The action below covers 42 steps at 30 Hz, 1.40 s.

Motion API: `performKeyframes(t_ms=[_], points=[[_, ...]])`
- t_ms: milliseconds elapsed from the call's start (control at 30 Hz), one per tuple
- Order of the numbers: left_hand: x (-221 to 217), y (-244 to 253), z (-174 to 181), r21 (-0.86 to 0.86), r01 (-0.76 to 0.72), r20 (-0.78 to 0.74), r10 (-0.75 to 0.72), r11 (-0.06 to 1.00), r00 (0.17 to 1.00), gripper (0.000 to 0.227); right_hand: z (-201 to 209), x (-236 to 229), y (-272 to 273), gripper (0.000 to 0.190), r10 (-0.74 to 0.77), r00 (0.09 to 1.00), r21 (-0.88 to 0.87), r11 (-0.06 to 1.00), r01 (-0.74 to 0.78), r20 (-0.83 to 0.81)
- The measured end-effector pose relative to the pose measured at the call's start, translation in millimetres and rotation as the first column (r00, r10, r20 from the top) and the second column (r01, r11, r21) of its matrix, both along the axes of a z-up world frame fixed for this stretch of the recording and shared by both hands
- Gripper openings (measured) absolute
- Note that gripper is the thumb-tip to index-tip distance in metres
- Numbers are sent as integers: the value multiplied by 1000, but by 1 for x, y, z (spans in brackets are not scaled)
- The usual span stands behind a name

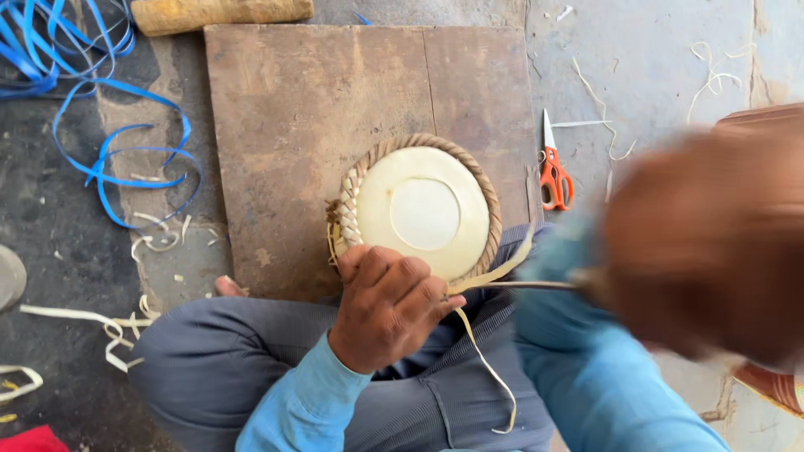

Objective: The person sits cross-legged on the floor and weaves a light-colored strip around the rim of a small drum using a long metal awl. They repeatedly push the awl through the rim, pull the strip through, and tighten it with their hands. A wooden mallet is used to tap the strip into place.

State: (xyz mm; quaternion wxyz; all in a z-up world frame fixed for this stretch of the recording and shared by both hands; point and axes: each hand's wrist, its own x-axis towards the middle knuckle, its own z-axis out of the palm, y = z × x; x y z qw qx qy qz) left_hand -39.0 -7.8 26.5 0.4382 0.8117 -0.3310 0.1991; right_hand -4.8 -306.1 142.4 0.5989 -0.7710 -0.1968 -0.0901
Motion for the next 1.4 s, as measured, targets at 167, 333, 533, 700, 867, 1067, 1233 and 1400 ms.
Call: performKeyframes(t_ms=[167,333,533,700,867,1067,1233,1400], points=[[-6,6,4,10,-29,-66,30,1000,997,31,31,-48,-34,53,-3,962,-473,871,-131,-273],[-7,3,4,44,-20,-57,23,999,998,32,54,-95,-70,58,-89,837,-717,571,-401,-539],[-6,2,5,50,-40,-27,42,998,999,27,56,-126,-78,64,-300,679,-743,271,-612,-670],[0,4,3,20,-79,-43,80,997,996,24,34,-129,-66,63,-332,610,-682,505,-529,-719],[5,9,3,22,-102,-56,103,995,993,23,12,-118,-71,60,-235,689,-657,607,-448,-686],[8,12,2,21,-112,-54,113,994,992,25,-12,-117,-56,49,392,449,351,920,-174,-803],[13,14,-1,29,-150,-37,151,988,988,26,-27,-133,-50,51,73,899,-449,847,-285,-433],[21,18,-2,10,-172,-39,172,985,984,26,-99,-160,-24,58,179,418,263,953,152,-891]])
